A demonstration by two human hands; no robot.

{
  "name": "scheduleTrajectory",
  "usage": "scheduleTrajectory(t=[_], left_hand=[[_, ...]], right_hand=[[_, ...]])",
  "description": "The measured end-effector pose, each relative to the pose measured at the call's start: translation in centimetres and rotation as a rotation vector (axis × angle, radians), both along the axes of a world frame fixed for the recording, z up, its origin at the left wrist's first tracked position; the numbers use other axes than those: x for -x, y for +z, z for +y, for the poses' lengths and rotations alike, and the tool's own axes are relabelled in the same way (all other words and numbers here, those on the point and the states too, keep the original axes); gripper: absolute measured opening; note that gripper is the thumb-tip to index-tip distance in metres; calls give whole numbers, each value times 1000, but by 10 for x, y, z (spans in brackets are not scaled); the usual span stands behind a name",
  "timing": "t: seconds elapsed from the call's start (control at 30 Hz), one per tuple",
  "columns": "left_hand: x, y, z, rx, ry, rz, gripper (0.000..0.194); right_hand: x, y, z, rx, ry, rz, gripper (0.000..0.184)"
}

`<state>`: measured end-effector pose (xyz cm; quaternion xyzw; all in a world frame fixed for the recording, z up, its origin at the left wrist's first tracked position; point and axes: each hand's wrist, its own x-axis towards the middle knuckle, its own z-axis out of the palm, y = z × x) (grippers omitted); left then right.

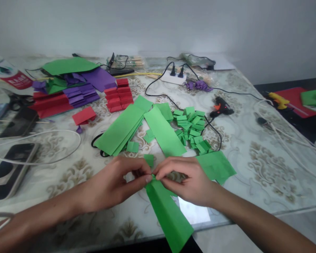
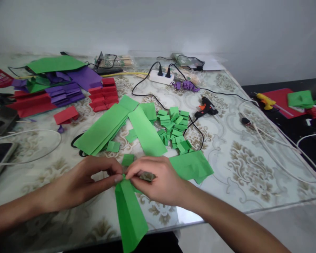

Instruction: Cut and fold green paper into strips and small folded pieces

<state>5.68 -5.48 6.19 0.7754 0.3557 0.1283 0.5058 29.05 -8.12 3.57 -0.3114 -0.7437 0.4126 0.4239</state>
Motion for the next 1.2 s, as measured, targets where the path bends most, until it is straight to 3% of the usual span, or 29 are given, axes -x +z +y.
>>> scheduleTrajectory(t=[0.8, 1.07, 1.2], left_hand=[[1, -2, 0, 40, -1, 13, 23], [0, -9, 5, 13, 21, 7, 27], [-1, -12, 6, -1, 25, 39, 27]], right_hand=[[-7, 8, 4, 103, 126, -107, 10], [-6, 2, 5, 36, 69, -149, 23], [-6, 4, 3, 46, 40, -148, 10]])
